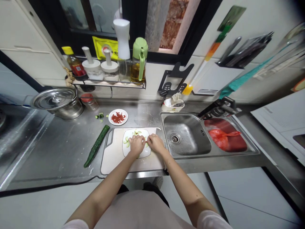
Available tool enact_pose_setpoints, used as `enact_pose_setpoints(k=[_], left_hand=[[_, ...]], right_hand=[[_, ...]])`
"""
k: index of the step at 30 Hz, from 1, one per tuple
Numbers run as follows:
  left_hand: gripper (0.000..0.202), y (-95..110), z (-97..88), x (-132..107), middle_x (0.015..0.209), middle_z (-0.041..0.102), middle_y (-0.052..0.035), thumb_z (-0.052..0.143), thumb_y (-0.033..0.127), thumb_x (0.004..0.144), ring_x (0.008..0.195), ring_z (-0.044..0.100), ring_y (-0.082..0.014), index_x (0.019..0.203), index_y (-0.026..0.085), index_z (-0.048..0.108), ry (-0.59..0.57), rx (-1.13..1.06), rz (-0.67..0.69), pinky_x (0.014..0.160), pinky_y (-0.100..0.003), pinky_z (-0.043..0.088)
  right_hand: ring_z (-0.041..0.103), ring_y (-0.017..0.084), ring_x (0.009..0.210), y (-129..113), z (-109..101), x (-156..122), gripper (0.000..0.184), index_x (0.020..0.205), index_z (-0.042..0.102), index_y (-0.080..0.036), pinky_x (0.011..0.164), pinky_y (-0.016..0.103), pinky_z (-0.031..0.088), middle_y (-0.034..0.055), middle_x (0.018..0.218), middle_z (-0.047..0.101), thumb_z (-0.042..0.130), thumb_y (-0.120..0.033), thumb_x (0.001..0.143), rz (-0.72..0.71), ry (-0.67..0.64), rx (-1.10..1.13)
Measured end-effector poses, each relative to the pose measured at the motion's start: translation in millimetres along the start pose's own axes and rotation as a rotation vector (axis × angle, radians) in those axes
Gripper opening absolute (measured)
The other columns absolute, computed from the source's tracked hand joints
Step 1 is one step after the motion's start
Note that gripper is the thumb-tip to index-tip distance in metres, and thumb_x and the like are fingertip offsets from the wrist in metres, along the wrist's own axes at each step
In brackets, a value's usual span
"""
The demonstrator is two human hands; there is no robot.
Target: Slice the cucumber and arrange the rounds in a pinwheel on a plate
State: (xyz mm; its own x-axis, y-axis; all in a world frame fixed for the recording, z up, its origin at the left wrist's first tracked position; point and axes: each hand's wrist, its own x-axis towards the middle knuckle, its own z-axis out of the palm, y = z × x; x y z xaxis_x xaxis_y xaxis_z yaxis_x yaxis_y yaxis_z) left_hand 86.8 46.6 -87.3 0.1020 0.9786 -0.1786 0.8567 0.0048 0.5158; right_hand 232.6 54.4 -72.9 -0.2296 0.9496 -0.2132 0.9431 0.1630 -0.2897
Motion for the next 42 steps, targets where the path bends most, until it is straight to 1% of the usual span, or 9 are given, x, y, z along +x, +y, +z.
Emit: enact_pose_setpoints(k=[14,23,30,33,35,39,42], left_hand=[[0.014,-1.7,0.8,0.6,0.099,0.066,-0.0053,0.055,0.031,0.088,0.105,0.049,-0.0259,0.09,0.023,0.067,0.018,-0.029,-0.005,0.089,-0.041,0.027],[0.016,-6.2,-17.5,-7.0,0.098,0.068,-0.0041,0.055,0.031,0.087,0.101,0.052,-0.0246,0.094,0.025,0.067,0.084,-0.131,-0.062,0.087,-0.04,0.028],[0.016,-14.9,-26.8,-28.7,0.093,0.069,-0.0022,0.057,0.033,0.086,0.098,0.055,-0.0229,0.094,0.027,0.069,0.15,-0.208,-0.083,0.085,-0.038,0.03],[0.015,-22.2,-31.6,-40.6,0.091,0.069,-0.0012,0.058,0.031,0.085,0.097,0.056,-0.0218,0.093,0.027,0.07,0.197,-0.23,-0.096,0.083,-0.036,0.031],[0.014,-27.0,-34.4,-47.2,0.091,0.069,-0.0011,0.058,0.031,0.085,0.096,0.057,-0.0218,0.093,0.026,0.07,0.227,-0.243,-0.117,0.082,-0.036,0.031],[0.016,-33.0,-37.6,-54.5,0.091,0.07,-0.0013,0.058,0.03,0.085,0.094,0.058,-0.0213,0.095,0.026,0.07,0.268,-0.265,-0.145,0.082,-0.036,0.032],[0.017,-35.5,-38.3,-56.3,0.091,0.07,-0.0019,0.058,0.029,0.084,0.094,0.058,-0.0214,0.096,0.026,0.07,0.277,-0.27,-0.154,0.083,-0.036,0.033]], right_hand=[[0.052,0.017,0.093,2.0,1.2,1.4,0.015,0.092,0.065,-0.019,0.071,0.024,0.033,0.0068,0.098,0.061,0.052,-0.026,0.091,0.004,0.01,0.011],[0.051,0.017,0.084,13.7,-7.3,-1.7,0.011,0.085,0.064,-0.018,0.072,0.025,0.034,0.0056,0.089,0.062,0.055,-0.023,0.088,0.006,0.143,0.114],[0.051,0.016,0.082,9.0,-8.7,5.3,0.012,0.081,0.062,-0.018,0.071,0.024,0.034,0.0046,0.086,0.061,0.053,-0.023,0.087,-0.034,0.203,0.194],[0.052,0.016,0.08,2.2,-13.7,17.8,0.012,0.082,0.062,-0.019,0.072,0.024,0.035,0.0032,0.083,0.061,0.053,-0.024,0.087,-0.062,0.234,0.219],[0.052,0.015,0.08,-4.9,-17.2,32.0,0.012,0.083,0.063,-0.019,0.073,0.024,0.035,0.0023,0.082,0.06,0.053,-0.025,0.087,-0.081,0.251,0.225],[0.052,0.015,0.079,-26.9,-20.4,71.8,0.013,0.086,0.064,-0.02,0.072,0.023,0.035,0.0019,0.082,0.061,0.053,-0.025,0.087,-0.118,0.25,0.216],[0.053,0.015,0.081,-49.0,-19.5,103.4,0.014,0.091,0.066,-0.02,0.073,0.023,0.036,0.0029,0.086,0.063,0.052,-0.024,0.088,-0.141,0.21,0.196]])
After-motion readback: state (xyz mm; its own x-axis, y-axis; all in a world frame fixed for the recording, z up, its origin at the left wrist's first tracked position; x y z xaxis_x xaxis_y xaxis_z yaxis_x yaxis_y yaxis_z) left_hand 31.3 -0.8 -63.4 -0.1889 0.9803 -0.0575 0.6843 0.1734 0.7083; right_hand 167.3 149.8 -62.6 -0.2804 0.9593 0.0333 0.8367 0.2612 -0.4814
